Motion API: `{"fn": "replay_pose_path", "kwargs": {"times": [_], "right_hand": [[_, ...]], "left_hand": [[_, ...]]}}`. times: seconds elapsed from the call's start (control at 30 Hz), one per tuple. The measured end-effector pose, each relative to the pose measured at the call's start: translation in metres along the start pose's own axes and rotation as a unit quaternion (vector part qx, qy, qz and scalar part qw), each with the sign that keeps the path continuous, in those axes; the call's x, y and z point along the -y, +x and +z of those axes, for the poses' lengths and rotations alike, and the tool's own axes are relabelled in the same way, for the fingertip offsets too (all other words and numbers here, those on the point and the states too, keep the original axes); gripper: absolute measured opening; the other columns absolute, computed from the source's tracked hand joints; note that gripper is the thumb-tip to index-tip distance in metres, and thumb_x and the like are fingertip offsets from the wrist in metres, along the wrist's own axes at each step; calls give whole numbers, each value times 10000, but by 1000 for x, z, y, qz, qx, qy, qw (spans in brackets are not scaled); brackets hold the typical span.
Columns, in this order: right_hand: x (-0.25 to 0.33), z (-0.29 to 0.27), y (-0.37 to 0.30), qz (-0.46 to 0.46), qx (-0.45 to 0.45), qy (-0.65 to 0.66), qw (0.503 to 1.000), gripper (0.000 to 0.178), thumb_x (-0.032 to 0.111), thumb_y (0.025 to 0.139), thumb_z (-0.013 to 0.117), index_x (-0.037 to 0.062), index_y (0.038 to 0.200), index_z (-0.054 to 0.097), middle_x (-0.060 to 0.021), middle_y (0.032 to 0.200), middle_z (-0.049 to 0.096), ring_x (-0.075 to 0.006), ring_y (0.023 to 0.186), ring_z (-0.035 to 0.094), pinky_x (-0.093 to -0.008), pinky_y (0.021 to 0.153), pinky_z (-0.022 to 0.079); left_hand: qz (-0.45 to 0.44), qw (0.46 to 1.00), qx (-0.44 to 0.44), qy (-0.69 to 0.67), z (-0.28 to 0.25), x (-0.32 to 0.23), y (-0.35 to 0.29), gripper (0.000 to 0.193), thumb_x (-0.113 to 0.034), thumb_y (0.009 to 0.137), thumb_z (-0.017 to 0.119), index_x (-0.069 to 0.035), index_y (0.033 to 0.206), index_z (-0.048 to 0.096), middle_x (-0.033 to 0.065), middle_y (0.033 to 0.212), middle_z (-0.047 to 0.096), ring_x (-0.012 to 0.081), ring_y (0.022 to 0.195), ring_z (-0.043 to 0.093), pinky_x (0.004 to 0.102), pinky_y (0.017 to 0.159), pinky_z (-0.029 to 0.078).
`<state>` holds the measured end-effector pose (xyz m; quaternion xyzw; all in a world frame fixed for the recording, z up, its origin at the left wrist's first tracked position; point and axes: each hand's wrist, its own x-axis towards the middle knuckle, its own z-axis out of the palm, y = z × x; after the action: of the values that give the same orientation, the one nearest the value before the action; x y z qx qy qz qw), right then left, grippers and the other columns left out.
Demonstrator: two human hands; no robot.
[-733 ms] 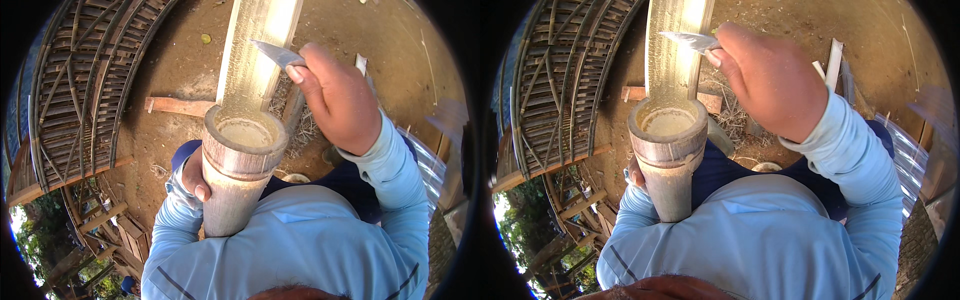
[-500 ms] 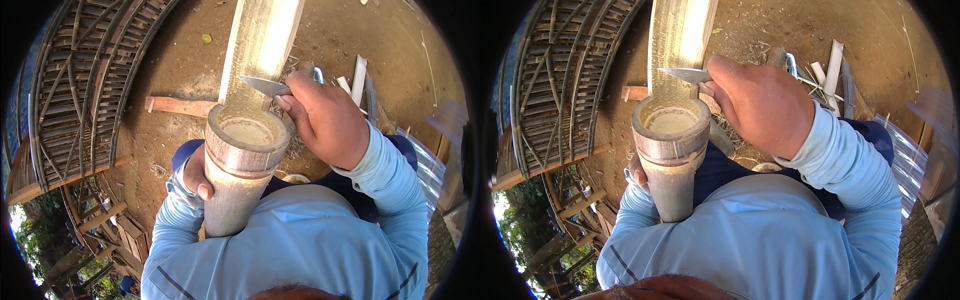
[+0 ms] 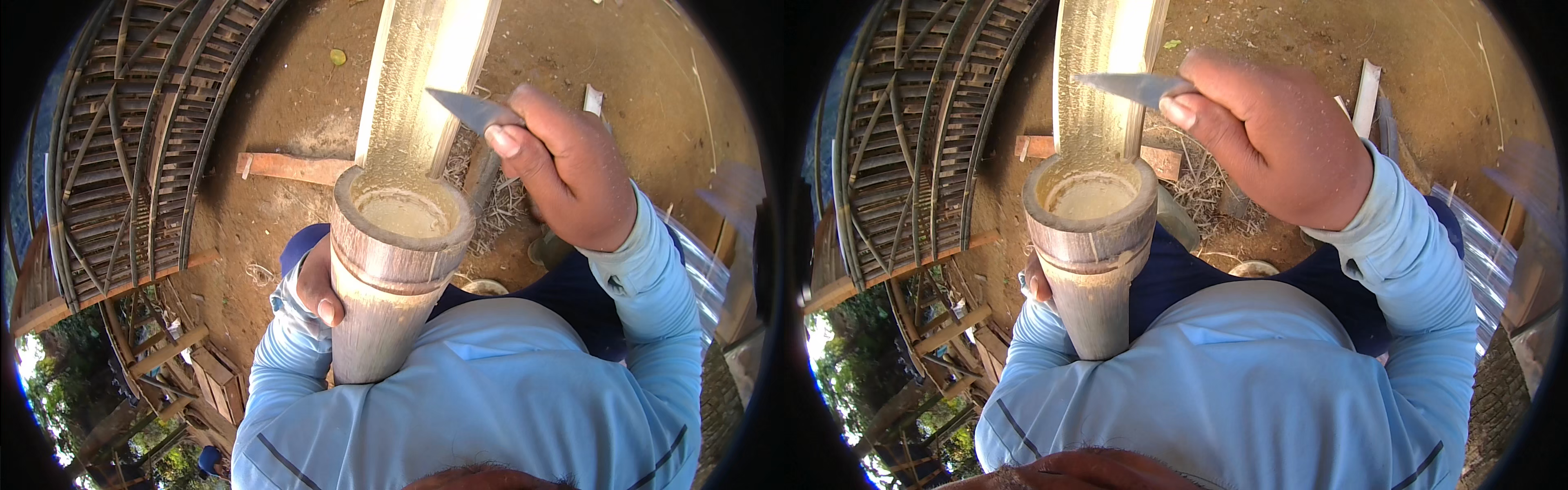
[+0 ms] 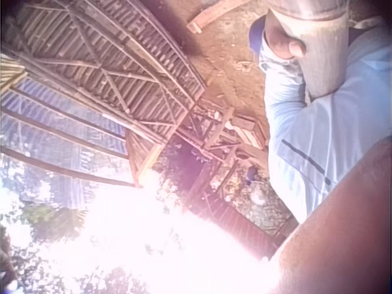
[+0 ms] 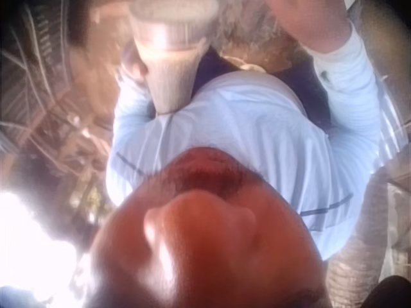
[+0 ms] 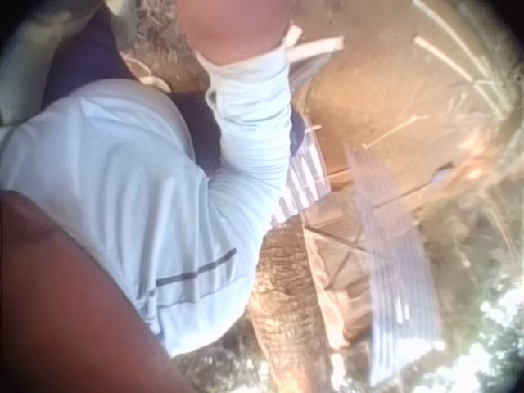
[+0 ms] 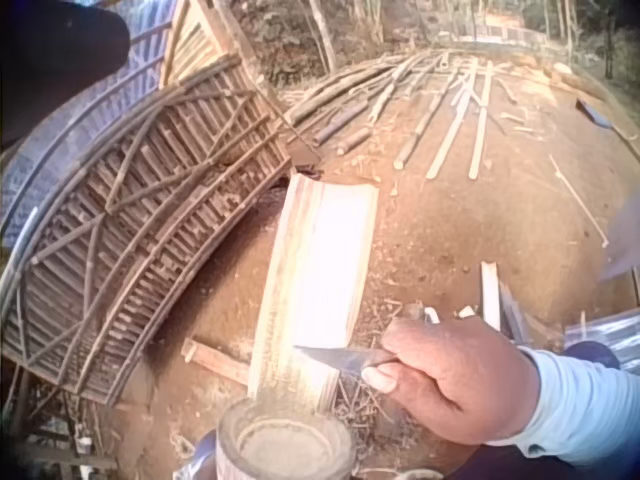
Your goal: The person holds a bamboo segment and uses a small knife to shave and smooth its surface. They repeatedly rotate the bamboo and scrape thin shavings from the exterior, occasionally pausing to inspect the work. The task continues with consistent hand-tool coordination throughout the clip.
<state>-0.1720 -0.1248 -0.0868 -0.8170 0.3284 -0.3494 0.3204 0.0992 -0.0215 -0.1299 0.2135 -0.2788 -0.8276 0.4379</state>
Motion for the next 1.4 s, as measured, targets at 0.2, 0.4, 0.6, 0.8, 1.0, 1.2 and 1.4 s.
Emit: {"fn": "replay_pose_path", "kwargs": {"times": [0.2,0.4,0.6,0.8,1.0,1.2,1.4], "right_hand": [[1,1,1,-9,-43,-38,998,195,194,1020,533,33,911,532,-143,672,539,-291,587,546,-383,564,418],[10,4,1,-18,-63,-114,991,127,146,1001,562,22,978,547,-211,714,531,-405,637,556,-421,561,428],[15,5,4,-18,-89,-146,985,111,136,992,569,28,998,541,-232,736,554,-451,682,572,-468,563,430],[16,11,2,10,-52,-116,992,107,117,986,565,27,979,507,-240,759,578,-462,691,586,-487,574,436],[20,20,-7,30,22,-69,997,95,71,934,587,33,946,501,-222,717,602,-445,683,613,-500,573,459],[5,14,-9,-16,60,-49,997,132,131,892,629,45,938,540,-198,656,592,-425,655,615,-499,551,468],[0,-7,-3,-48,72,-98,991,130,165,939,598,49,934,540,-188,705,584,-420,667,599,-502,567,449]], "left_hand": [[1,998,-60,15,10,-7,3,1137,-347,535,970,126,1411,420,230,1372,562,317,1248,558,411,1089,394],[0,998,-65,22,17,-8,3,1133,-345,535,970,125,1408,423,227,1360,572,312,1238,565,401,1082,395],[5,997,-76,33,23,-8,2,1126,-292,531,958,128,1418,405,235,1360,569,319,1246,559,411,1086,390],[5,996,-87,27,27,-8,1,1134,-238,515,940,133,1428,378,237,1356,569,323,1249,557,415,1090,386],[-1,995,-99,21,26,-9,1,1138,-243,505,940,135,1425,386,238,1365,563,322,1257,551,413,1095,381],[-10,999,38,27,-5,-3,4,1165,-300,508,957,134,1426,387,241,1378,552,327,1264,544,417,1097,379],[-27,999,43,-12,-14,0,0,1208,-295,474,964,115,1442,369,240,1391,540,335,1274,538,428,1106,379]]}}
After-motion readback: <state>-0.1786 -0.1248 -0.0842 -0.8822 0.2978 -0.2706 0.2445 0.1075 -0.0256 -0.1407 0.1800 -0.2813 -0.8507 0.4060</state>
